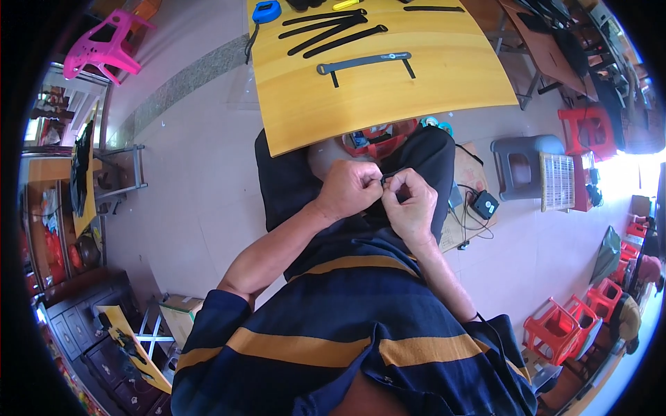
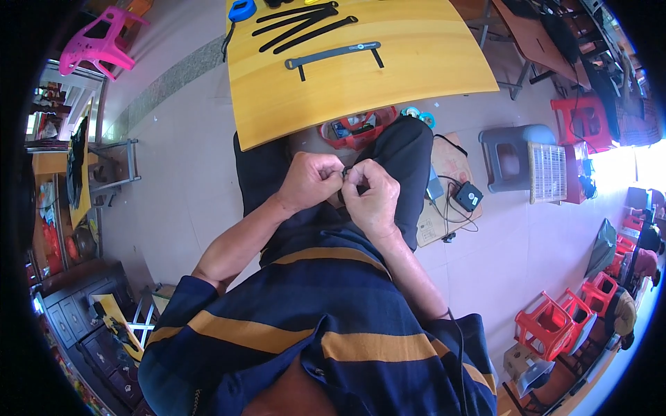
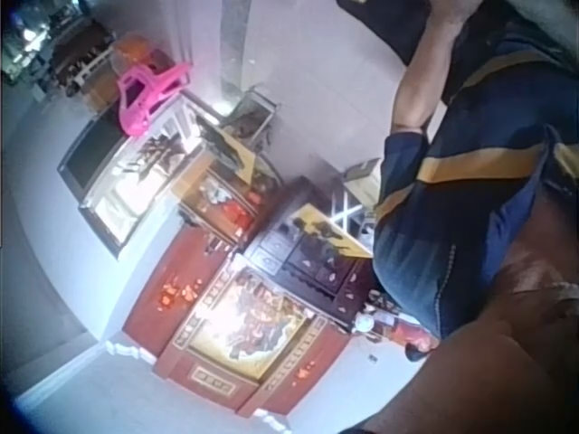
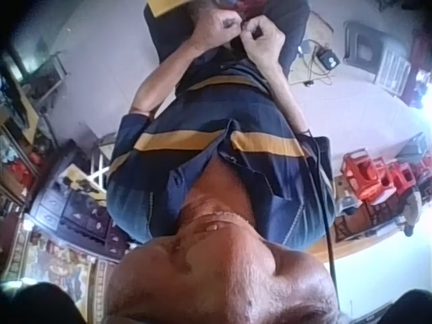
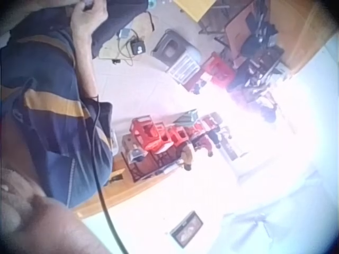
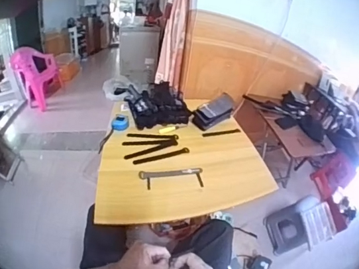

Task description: Attaching and adjusting velcro straps onto a mounting plate.

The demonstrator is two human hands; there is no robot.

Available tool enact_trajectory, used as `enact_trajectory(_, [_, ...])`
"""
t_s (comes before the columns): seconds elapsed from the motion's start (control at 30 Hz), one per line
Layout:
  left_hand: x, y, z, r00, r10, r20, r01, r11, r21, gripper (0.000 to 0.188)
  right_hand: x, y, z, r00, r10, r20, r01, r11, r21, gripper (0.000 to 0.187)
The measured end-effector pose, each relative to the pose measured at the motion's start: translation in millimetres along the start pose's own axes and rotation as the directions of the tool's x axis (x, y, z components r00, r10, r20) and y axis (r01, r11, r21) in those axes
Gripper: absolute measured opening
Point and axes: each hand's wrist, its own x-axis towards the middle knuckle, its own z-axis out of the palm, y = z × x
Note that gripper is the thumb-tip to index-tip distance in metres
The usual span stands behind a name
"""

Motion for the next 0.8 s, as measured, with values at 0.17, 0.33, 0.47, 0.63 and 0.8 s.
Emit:
enact_trajectory(0.17, [2, -3, 6, 0.997, -0.049, -0.064, 0.045, 0.997, -0.071, 0.007, -1, 3, 0, 1.0, 0.01, 0.001, -0.01, 0.999, -0.052, 0.012])
enact_trajectory(0.33, [0, -6, 3, 0.999, 0.005, -0.047, -0.005, 1.0, 0.006, 0.006, -1, 1, 4, 0.999, 0.042, -0.013, -0.042, 0.999, -0.026, 0.012])
enact_trajectory(0.47, [-2, -2, -13, 1.0, -0.003, -0.003, 0.003, 0.998, 0.06, 0.005, -1, 8, 13, 0.998, 0.067, 0.015, -0.068, 0.994, 0.083, 0.013])
enact_trajectory(0.63, [-6, 12, -46, 0.994, -0.066, 0.085, 0.062, 0.997, 0.047, 0.004, 0, 2, 24, 0.995, 0.04, 0.095, -0.056, 0.983, 0.176, 0.017])
enact_trajectory(0.8, [-6, 11, -54, 0.98, -0.135, 0.146, 0.135, 0.991, 0.007, 0.005, 4, 1, 32, 0.993, 0.003, 0.122, -0.021, 0.99, 0.143, 0.02])
